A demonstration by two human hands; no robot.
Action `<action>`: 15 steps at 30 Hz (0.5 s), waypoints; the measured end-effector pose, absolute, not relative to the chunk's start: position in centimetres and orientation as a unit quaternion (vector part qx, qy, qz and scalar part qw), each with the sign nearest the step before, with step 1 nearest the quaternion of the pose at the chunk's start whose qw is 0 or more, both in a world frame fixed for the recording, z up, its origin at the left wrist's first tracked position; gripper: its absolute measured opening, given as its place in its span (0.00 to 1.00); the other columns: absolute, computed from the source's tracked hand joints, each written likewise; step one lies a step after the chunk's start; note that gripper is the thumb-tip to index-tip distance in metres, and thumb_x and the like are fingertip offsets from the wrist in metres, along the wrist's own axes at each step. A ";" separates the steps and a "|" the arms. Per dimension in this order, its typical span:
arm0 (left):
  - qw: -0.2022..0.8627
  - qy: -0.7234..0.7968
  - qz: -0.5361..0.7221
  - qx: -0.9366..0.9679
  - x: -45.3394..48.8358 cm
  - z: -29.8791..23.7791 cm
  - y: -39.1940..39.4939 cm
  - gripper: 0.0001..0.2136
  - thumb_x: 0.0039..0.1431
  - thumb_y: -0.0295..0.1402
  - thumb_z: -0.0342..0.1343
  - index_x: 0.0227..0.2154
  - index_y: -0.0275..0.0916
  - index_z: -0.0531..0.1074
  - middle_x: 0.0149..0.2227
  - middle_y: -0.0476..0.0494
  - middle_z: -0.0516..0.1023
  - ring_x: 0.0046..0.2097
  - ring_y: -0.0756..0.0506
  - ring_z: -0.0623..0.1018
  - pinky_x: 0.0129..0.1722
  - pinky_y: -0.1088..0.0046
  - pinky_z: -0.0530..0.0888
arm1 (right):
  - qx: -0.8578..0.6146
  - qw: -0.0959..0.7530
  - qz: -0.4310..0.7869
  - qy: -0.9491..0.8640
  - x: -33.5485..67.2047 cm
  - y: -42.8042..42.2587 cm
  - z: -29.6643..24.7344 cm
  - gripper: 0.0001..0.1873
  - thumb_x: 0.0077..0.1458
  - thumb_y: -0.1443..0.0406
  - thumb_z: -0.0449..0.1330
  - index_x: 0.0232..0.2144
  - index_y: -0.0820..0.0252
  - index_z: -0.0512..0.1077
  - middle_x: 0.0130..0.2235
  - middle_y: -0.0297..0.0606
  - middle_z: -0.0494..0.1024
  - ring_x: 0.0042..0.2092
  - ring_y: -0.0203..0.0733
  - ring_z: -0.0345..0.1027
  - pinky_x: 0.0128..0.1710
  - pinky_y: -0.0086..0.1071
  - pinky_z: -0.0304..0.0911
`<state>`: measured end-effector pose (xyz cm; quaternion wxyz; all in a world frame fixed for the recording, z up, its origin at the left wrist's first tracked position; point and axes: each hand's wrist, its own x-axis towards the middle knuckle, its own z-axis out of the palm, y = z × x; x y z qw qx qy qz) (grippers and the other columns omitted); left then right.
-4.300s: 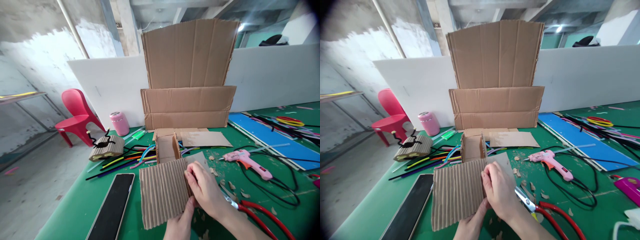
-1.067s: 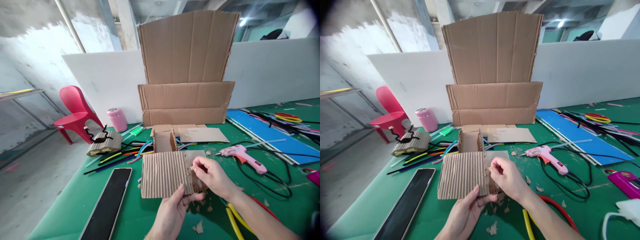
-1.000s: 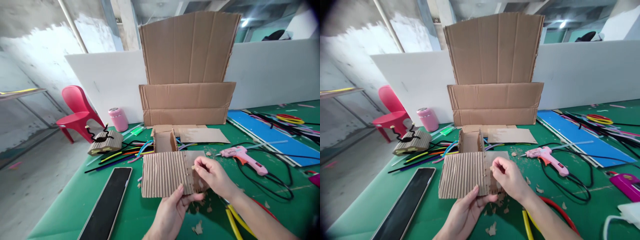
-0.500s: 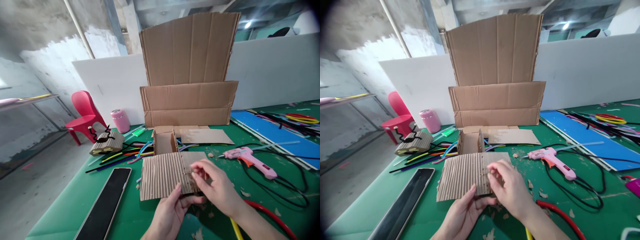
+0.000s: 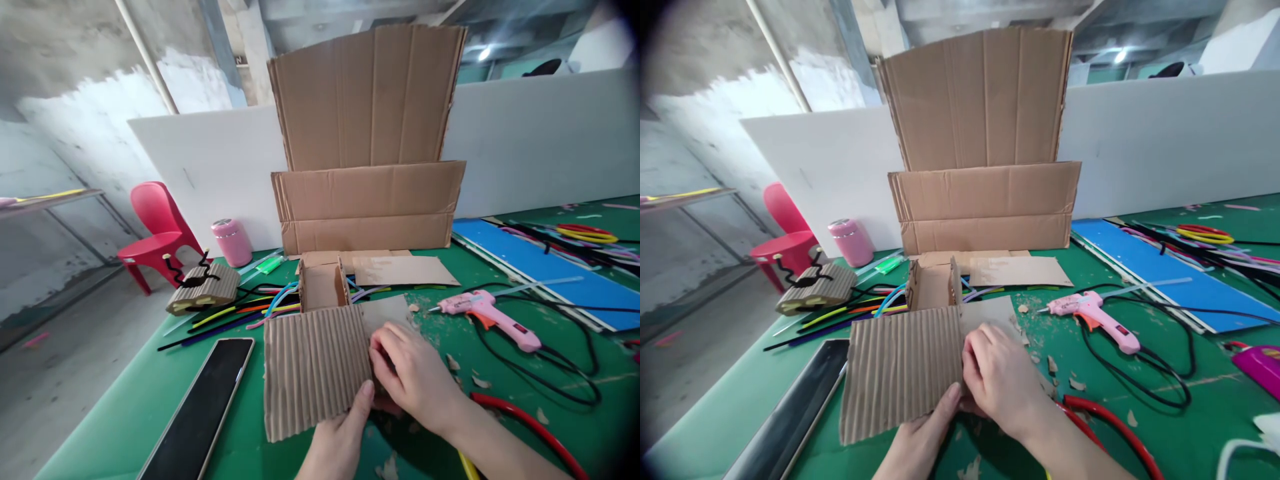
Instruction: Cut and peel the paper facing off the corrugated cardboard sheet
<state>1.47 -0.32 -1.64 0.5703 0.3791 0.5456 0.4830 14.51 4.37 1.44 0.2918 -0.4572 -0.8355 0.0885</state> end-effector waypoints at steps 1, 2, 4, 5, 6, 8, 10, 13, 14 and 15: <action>0.600 0.525 0.468 0.381 1.4 -1.7 -0.3 0.12 0.46 0.39 0.54 0.28 0.36 0.77 0.36 0.41 0.78 0.45 0.39 0.71 0.51 0.63 0.59 | -0.458 0.295 0.094 -0.833 14.6 4.5 1.3 0.07 0.53 0.70 0.45 0.25 0.59 0.59 0.27 0.36 0.64 0.31 0.38 0.58 0.30 0.32 0.55; 0.633 0.500 0.455 0.377 1.4 -1.7 -0.2 0.12 0.47 0.39 0.53 0.26 0.36 0.77 0.33 0.41 0.79 0.42 0.39 0.72 0.49 0.62 0.61 | -0.462 0.302 0.100 -0.828 14.7 4.7 1.1 0.07 0.53 0.70 0.44 0.24 0.59 0.59 0.27 0.36 0.64 0.30 0.38 0.58 0.30 0.32 0.55; 0.693 0.441 0.453 0.347 1.4 -1.6 0.0 0.13 0.49 0.39 0.51 0.24 0.36 0.77 0.30 0.41 0.79 0.36 0.41 0.75 0.45 0.62 0.65 | -0.473 0.322 0.122 -0.811 14.9 5.0 0.8 0.07 0.53 0.70 0.44 0.25 0.59 0.58 0.27 0.35 0.63 0.30 0.38 0.58 0.29 0.32 0.55; 0.712 0.415 0.466 0.323 1.4 -1.4 0.1 0.12 0.49 0.38 0.52 0.25 0.36 0.77 0.31 0.41 0.79 0.34 0.42 0.75 0.43 0.63 0.67 | -0.478 0.337 0.139 -0.799 15.1 5.0 0.7 0.07 0.54 0.69 0.44 0.25 0.59 0.58 0.27 0.34 0.63 0.29 0.37 0.58 0.29 0.32 0.55; 0.726 0.396 0.479 0.295 1.4 -1.3 0.2 0.11 0.48 0.37 0.53 0.27 0.36 0.76 0.33 0.42 0.78 0.33 0.43 0.75 0.42 0.64 0.67 | -0.481 0.354 0.159 -0.786 15.2 5.0 0.7 0.07 0.54 0.69 0.44 0.25 0.58 0.58 0.27 0.34 0.63 0.29 0.37 0.58 0.29 0.31 0.55; 0.745 0.375 0.493 0.248 1.4 -1.0 0.4 0.10 0.48 0.35 0.54 0.31 0.35 0.75 0.33 0.41 0.78 0.31 0.45 0.76 0.41 0.65 0.68 | -0.480 0.393 0.195 -0.760 15.4 4.9 0.8 0.06 0.55 0.67 0.45 0.28 0.58 0.60 0.29 0.35 0.65 0.31 0.37 0.60 0.31 0.31 0.57; 0.751 0.365 0.503 0.226 1.4 -0.9 0.5 0.10 0.48 0.33 0.54 0.31 0.34 0.75 0.30 0.41 0.79 0.31 0.45 0.76 0.42 0.65 0.68 | -0.457 0.418 0.219 -0.754 15.4 4.6 1.0 0.07 0.56 0.67 0.45 0.33 0.58 0.62 0.33 0.37 0.66 0.36 0.37 0.61 0.35 0.32 0.58; 0.746 0.355 0.523 0.209 1.4 -1.3 0.6 0.09 0.47 0.32 0.55 0.30 0.34 0.75 0.34 0.42 0.78 0.34 0.45 0.76 0.45 0.64 0.67 | -0.412 0.407 0.241 -0.779 14.9 4.0 1.0 0.10 0.55 0.67 0.45 0.39 0.56 0.64 0.36 0.38 0.66 0.38 0.38 0.62 0.37 0.32 0.59; 0.742 0.360 0.527 0.204 1.4 -1.5 0.6 0.08 0.46 0.32 0.56 0.29 0.35 0.75 0.36 0.42 0.78 0.37 0.43 0.76 0.46 0.63 0.66 | -0.407 0.399 0.243 -0.785 14.8 3.9 0.9 0.10 0.55 0.67 0.46 0.38 0.56 0.64 0.35 0.38 0.66 0.37 0.38 0.62 0.36 0.31 0.60; 0.735 0.369 0.530 0.207 1.4 -1.8 0.6 0.08 0.45 0.33 0.57 0.28 0.36 0.75 0.38 0.42 0.77 0.41 0.42 0.74 0.47 0.63 0.66 | -0.409 0.394 0.242 -0.787 14.6 3.8 0.8 0.10 0.54 0.67 0.47 0.37 0.56 0.65 0.35 0.38 0.66 0.36 0.38 0.62 0.35 0.31 0.60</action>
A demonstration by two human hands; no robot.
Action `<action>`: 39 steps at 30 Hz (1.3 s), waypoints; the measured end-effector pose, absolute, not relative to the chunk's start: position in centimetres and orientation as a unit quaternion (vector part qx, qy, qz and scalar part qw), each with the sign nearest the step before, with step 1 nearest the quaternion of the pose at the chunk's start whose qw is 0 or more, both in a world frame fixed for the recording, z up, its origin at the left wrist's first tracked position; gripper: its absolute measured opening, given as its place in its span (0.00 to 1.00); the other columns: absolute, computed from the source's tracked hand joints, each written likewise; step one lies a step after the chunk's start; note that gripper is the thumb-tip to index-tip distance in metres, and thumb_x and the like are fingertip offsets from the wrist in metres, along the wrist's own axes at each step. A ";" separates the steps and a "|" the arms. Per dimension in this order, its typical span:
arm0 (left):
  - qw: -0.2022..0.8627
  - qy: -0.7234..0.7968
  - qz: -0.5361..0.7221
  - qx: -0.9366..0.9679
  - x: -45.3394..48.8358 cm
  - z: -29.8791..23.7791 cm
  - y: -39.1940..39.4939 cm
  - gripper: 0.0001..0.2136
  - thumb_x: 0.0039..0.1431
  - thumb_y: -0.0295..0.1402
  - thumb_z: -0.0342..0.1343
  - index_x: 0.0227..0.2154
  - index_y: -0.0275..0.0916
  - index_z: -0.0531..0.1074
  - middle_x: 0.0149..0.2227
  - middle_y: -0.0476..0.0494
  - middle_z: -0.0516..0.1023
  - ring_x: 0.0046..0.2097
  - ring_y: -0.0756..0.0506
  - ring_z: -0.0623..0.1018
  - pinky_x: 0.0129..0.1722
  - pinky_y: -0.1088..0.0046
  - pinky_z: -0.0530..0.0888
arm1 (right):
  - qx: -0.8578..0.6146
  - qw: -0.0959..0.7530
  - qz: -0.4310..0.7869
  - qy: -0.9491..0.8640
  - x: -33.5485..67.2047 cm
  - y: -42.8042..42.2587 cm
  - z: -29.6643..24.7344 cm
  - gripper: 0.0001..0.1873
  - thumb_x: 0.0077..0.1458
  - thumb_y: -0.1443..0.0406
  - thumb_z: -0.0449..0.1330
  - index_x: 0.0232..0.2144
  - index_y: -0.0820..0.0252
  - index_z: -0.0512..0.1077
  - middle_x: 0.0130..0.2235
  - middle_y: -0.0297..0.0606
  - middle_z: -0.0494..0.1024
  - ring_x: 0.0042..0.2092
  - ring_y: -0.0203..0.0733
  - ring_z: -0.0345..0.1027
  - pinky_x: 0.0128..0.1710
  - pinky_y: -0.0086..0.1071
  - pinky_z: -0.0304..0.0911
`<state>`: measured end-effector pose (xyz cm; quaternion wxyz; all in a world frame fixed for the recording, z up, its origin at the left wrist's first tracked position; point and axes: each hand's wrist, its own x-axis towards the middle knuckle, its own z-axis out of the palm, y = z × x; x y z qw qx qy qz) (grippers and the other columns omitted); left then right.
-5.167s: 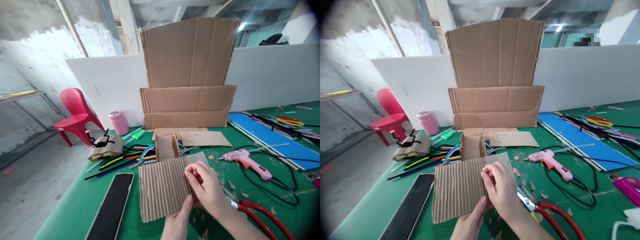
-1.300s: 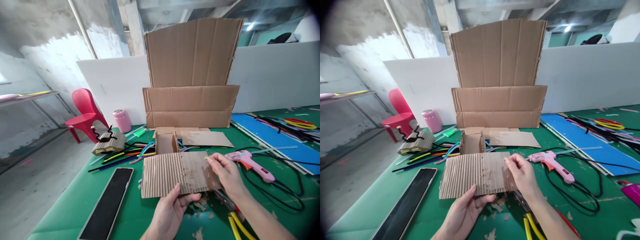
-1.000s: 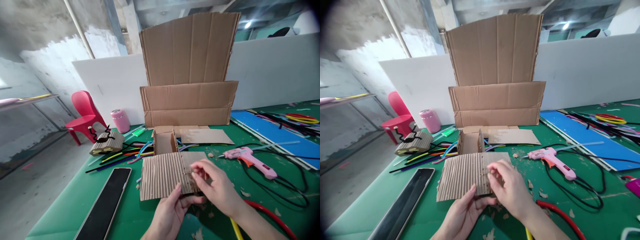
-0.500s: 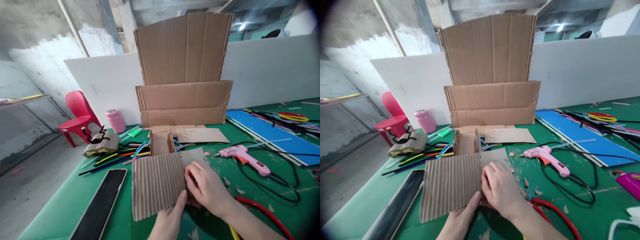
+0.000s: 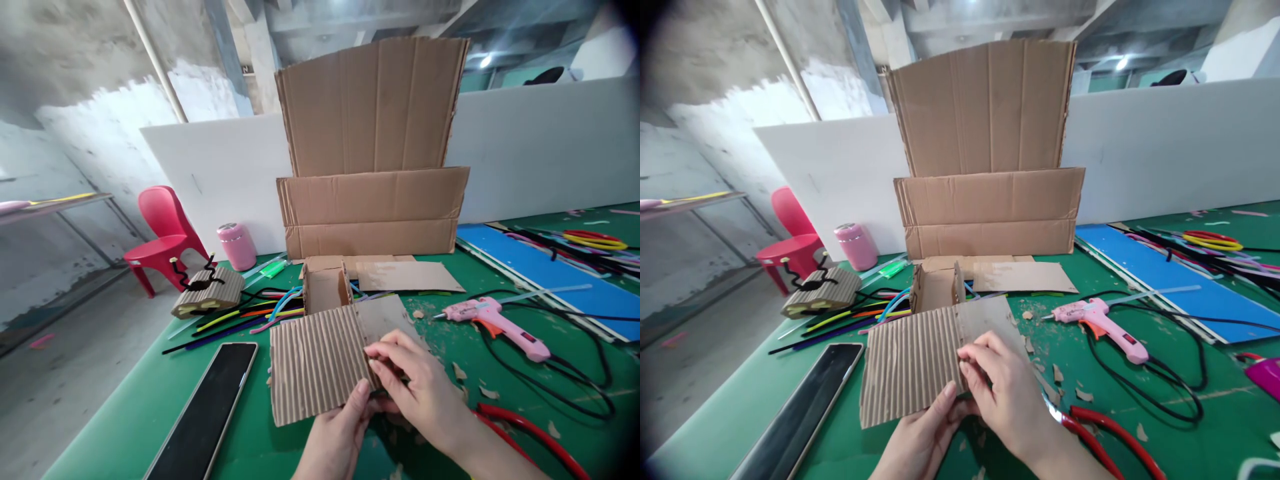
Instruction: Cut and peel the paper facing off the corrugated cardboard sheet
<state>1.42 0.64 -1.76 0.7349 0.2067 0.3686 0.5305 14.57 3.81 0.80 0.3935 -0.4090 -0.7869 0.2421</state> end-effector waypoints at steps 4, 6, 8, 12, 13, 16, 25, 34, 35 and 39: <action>0.642 0.459 0.534 0.302 1.4 -2.6 0.4 0.10 0.44 0.36 0.57 0.31 0.39 0.76 0.39 0.44 0.77 0.49 0.40 0.68 0.53 0.63 0.58 | -0.450 0.391 0.240 -0.766 14.1 3.7 0.5 0.05 0.52 0.67 0.50 0.31 0.57 0.65 0.32 0.35 0.66 0.32 0.36 0.62 0.32 0.30 0.60; 0.570 0.522 0.526 0.355 1.4 -2.7 0.2 0.12 0.43 0.36 0.57 0.33 0.39 0.75 0.40 0.43 0.76 0.50 0.39 0.67 0.55 0.62 0.54 | -0.473 0.387 0.250 -0.751 13.9 3.7 0.7 0.04 0.52 0.66 0.50 0.29 0.57 0.64 0.30 0.34 0.66 0.30 0.35 0.61 0.30 0.30 0.59; 0.509 0.563 0.525 0.384 1.5 -2.6 -0.1 0.13 0.41 0.36 0.58 0.33 0.38 0.75 0.41 0.42 0.76 0.52 0.38 0.65 0.56 0.61 0.51 | -0.488 0.377 0.264 -0.741 13.8 3.7 0.9 0.06 0.53 0.65 0.49 0.26 0.57 0.63 0.28 0.33 0.64 0.30 0.35 0.60 0.29 0.30 0.58; 0.500 0.567 0.535 0.377 1.7 -2.2 -0.3 0.15 0.40 0.36 0.59 0.34 0.39 0.75 0.43 0.41 0.75 0.53 0.37 0.62 0.56 0.62 0.50 | -0.485 0.351 0.242 -0.764 13.7 3.4 1.2 0.07 0.54 0.66 0.46 0.25 0.58 0.59 0.28 0.34 0.62 0.30 0.37 0.59 0.29 0.32 0.56; 0.520 0.558 0.533 0.366 1.7 -2.0 -0.3 0.14 0.40 0.36 0.58 0.34 0.39 0.75 0.43 0.42 0.75 0.53 0.37 0.63 0.56 0.62 0.51 | -0.476 0.348 0.229 -0.774 13.7 3.4 1.1 0.07 0.54 0.66 0.45 0.25 0.58 0.58 0.28 0.34 0.62 0.31 0.37 0.59 0.30 0.32 0.56; 0.601 0.506 0.518 0.338 1.7 -1.6 0.0 0.12 0.43 0.37 0.56 0.32 0.39 0.75 0.38 0.42 0.77 0.48 0.39 0.69 0.53 0.61 0.58 | -0.464 0.375 0.227 -0.770 14.0 3.6 0.6 0.07 0.55 0.66 0.44 0.26 0.58 0.57 0.28 0.34 0.62 0.30 0.37 0.59 0.29 0.32 0.56; 0.757 0.341 0.508 0.228 1.3 -1.0 0.6 0.12 0.49 0.34 0.52 0.35 0.33 0.73 0.30 0.41 0.79 0.32 0.45 0.76 0.43 0.63 0.67 | -0.479 0.457 0.207 -0.720 15.3 4.3 0.2 0.13 0.54 0.67 0.47 0.43 0.56 0.60 0.39 0.38 0.64 0.39 0.38 0.60 0.37 0.31 0.59; 0.725 0.391 0.531 0.201 1.2 -0.7 0.5 0.08 0.49 0.30 0.53 0.23 0.35 0.76 0.29 0.44 0.79 0.41 0.44 0.74 0.50 0.66 0.63 | -0.425 0.345 0.211 -0.810 14.1 3.3 0.8 0.04 0.52 0.69 0.50 0.30 0.57 0.63 0.31 0.35 0.65 0.35 0.38 0.59 0.34 0.33 0.59; 0.719 0.396 0.529 0.216 1.2 -0.8 0.4 0.08 0.49 0.31 0.53 0.24 0.36 0.77 0.30 0.45 0.79 0.43 0.44 0.73 0.50 0.66 0.62 | -0.427 0.337 0.200 -0.815 14.1 3.2 0.7 0.04 0.52 0.69 0.49 0.29 0.57 0.63 0.31 0.35 0.65 0.35 0.38 0.59 0.34 0.33 0.58; 0.651 0.476 0.508 0.303 1.1 -1.4 0.3 0.11 0.48 0.37 0.52 0.25 0.38 0.77 0.35 0.43 0.79 0.45 0.41 0.72 0.52 0.63 0.60 | -0.441 0.293 0.139 -0.837 13.9 3.4 0.4 0.07 0.55 0.69 0.44 0.27 0.59 0.60 0.31 0.36 0.63 0.34 0.40 0.57 0.33 0.36 0.56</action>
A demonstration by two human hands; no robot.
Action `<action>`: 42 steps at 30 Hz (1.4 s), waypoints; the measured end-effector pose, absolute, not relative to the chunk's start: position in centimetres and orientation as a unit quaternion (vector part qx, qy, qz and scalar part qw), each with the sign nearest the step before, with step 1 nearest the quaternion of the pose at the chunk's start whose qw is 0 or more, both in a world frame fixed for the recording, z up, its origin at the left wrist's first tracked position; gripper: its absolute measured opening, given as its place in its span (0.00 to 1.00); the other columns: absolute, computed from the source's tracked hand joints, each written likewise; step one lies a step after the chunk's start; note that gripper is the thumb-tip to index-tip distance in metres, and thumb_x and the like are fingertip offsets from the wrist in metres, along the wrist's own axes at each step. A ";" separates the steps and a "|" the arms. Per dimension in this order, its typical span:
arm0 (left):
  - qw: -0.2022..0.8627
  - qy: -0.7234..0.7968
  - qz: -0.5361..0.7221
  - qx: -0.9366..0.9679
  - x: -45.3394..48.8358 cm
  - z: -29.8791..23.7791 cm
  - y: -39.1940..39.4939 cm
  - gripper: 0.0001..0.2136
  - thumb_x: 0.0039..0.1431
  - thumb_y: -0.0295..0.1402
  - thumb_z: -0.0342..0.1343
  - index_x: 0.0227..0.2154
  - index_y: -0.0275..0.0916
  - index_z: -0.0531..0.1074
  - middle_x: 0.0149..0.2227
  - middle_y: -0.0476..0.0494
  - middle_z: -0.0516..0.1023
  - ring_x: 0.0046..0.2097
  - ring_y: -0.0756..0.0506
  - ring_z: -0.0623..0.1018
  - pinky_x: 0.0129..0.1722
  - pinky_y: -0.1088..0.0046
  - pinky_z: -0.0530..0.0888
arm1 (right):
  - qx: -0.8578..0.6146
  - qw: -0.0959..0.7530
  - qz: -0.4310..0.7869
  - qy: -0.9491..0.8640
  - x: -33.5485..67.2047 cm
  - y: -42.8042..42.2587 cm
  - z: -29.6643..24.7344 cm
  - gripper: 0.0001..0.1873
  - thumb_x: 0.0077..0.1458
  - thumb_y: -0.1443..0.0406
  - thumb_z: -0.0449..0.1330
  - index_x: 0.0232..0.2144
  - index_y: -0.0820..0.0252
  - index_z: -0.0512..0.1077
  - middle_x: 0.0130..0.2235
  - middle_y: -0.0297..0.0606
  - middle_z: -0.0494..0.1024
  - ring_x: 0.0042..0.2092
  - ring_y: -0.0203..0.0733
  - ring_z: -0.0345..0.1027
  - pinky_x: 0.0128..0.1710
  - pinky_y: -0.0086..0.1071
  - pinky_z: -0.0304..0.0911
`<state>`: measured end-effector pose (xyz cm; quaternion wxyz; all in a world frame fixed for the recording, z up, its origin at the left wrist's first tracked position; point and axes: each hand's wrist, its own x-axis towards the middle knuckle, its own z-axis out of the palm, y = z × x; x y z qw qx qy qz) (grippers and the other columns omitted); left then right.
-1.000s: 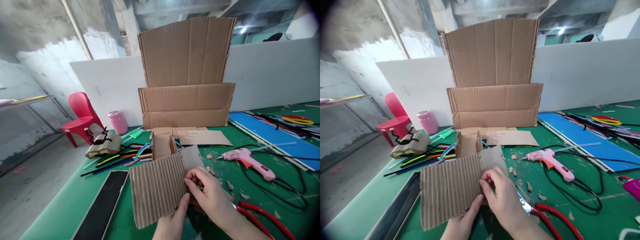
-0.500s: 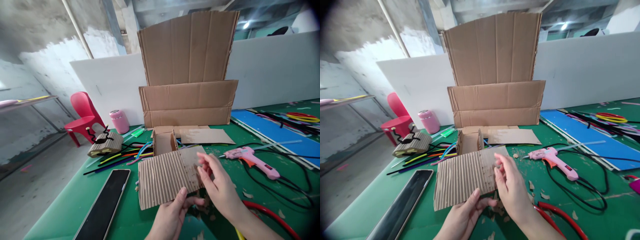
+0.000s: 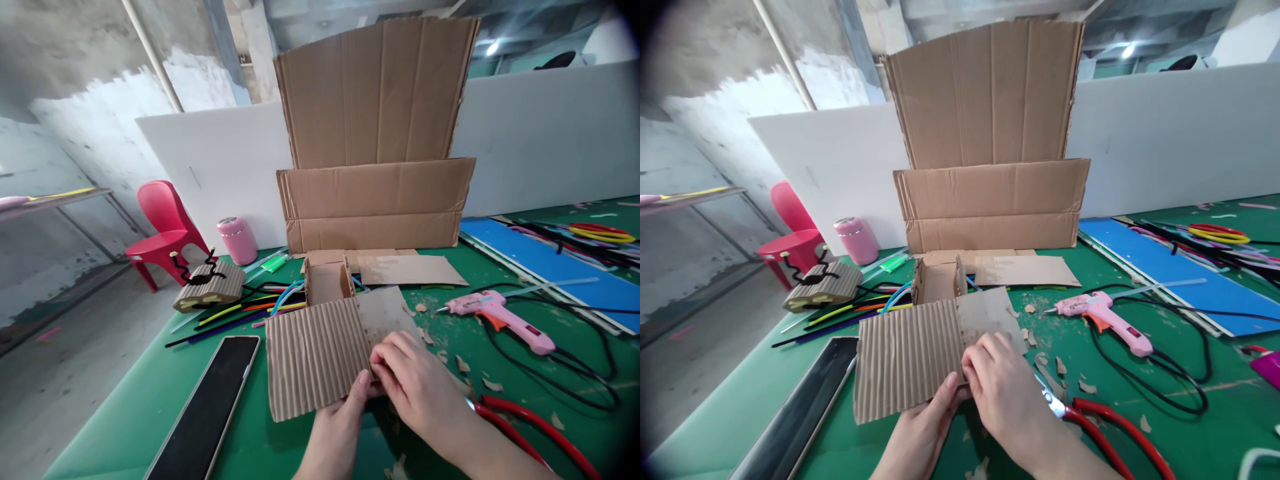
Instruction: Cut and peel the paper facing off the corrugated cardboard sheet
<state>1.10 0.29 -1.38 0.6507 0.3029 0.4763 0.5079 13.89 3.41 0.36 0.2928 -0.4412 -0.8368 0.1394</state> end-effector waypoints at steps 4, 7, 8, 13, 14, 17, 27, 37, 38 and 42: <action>0.545 0.573 0.466 0.397 0.8 -0.8 0.2 0.15 0.50 0.41 0.49 0.24 0.38 0.77 0.39 0.41 0.77 0.47 0.40 0.69 0.54 0.62 0.55 | -0.493 0.322 0.130 -0.798 14.8 4.3 0.0 0.08 0.56 0.67 0.42 0.26 0.59 0.57 0.29 0.36 0.62 0.32 0.40 0.56 0.32 0.36 0.55; 0.500 0.613 0.430 0.436 0.6 0.1 0.1 0.16 0.52 0.40 0.46 0.24 0.39 0.77 0.36 0.42 0.78 0.45 0.39 0.70 0.53 0.61 0.55 | -0.524 0.376 0.129 -0.753 15.8 4.9 0.1 0.07 0.56 0.65 0.43 0.28 0.58 0.58 0.30 0.36 0.61 0.34 0.41 0.57 0.34 0.36 0.55; 0.478 0.627 0.423 0.447 0.5 0.3 0.1 0.16 0.52 0.40 0.46 0.24 0.41 0.77 0.34 0.42 0.79 0.45 0.39 0.71 0.53 0.61 0.54 | -0.526 0.391 0.134 -0.743 16.1 5.1 0.1 0.06 0.56 0.64 0.44 0.29 0.58 0.59 0.30 0.36 0.62 0.35 0.41 0.57 0.34 0.35 0.55; 0.359 0.571 0.505 0.539 -0.3 0.7 0.4 0.10 0.46 0.37 0.53 0.33 0.46 0.76 0.40 0.46 0.77 0.43 0.40 0.72 0.50 0.67 0.60 | -0.521 0.439 0.161 -0.714 16.3 5.2 0.5 0.10 0.54 0.64 0.48 0.41 0.57 0.60 0.37 0.38 0.63 0.38 0.39 0.58 0.36 0.33 0.57; 0.372 0.550 0.515 0.542 -0.5 0.6 0.4 0.12 0.46 0.36 0.54 0.36 0.46 0.75 0.41 0.46 0.76 0.43 0.40 0.72 0.49 0.68 0.62 | -0.520 0.444 0.160 -0.712 16.2 5.2 0.5 0.11 0.54 0.64 0.48 0.41 0.57 0.60 0.37 0.38 0.63 0.38 0.39 0.59 0.36 0.33 0.57; 0.371 0.567 0.528 0.512 -0.9 0.4 0.7 0.11 0.44 0.35 0.56 0.34 0.45 0.76 0.40 0.46 0.77 0.44 0.40 0.71 0.49 0.70 0.61 | -0.520 0.447 0.160 -0.710 16.2 5.0 0.7 0.11 0.54 0.63 0.48 0.40 0.57 0.61 0.38 0.38 0.64 0.39 0.40 0.59 0.37 0.33 0.57; 0.644 0.438 0.595 0.195 -0.3 0.1 1.8 0.09 0.48 0.33 0.54 0.28 0.32 0.73 0.27 0.42 0.79 0.33 0.46 0.76 0.46 0.67 0.65 | -0.521 0.458 0.137 -0.707 16.4 5.2 0.8 0.12 0.52 0.63 0.50 0.41 0.58 0.61 0.39 0.39 0.64 0.37 0.39 0.60 0.36 0.32 0.60; 0.654 0.441 0.579 0.203 -0.4 -0.5 1.3 0.12 0.49 0.33 0.53 0.31 0.27 0.71 0.26 0.38 0.79 0.35 0.45 0.76 0.50 0.66 0.61 | -0.638 0.272 0.101 -0.714 25.7 -2.7 -0.3 0.13 0.52 0.56 0.49 0.39 0.52 0.63 0.35 0.35 0.71 0.33 0.38 0.67 0.30 0.27 0.65; 0.650 0.439 0.585 0.206 -0.4 -0.3 1.4 0.12 0.49 0.34 0.53 0.32 0.28 0.71 0.27 0.38 0.79 0.34 0.45 0.76 0.49 0.65 0.61 | -0.644 0.241 0.088 -0.721 26.7 -3.8 -1.4 0.14 0.51 0.55 0.50 0.40 0.52 0.62 0.37 0.36 0.71 0.35 0.38 0.67 0.31 0.27 0.65; 0.639 0.412 0.610 0.224 -0.5 0.2 1.6 0.14 0.50 0.34 0.52 0.38 0.31 0.68 0.33 0.40 0.78 0.31 0.46 0.77 0.47 0.63 0.64 | -0.654 0.171 0.035 -0.737 28.2 -5.9 -4.4 0.13 0.51 0.57 0.50 0.38 0.54 0.63 0.37 0.38 0.71 0.35 0.40 0.68 0.30 0.28 0.65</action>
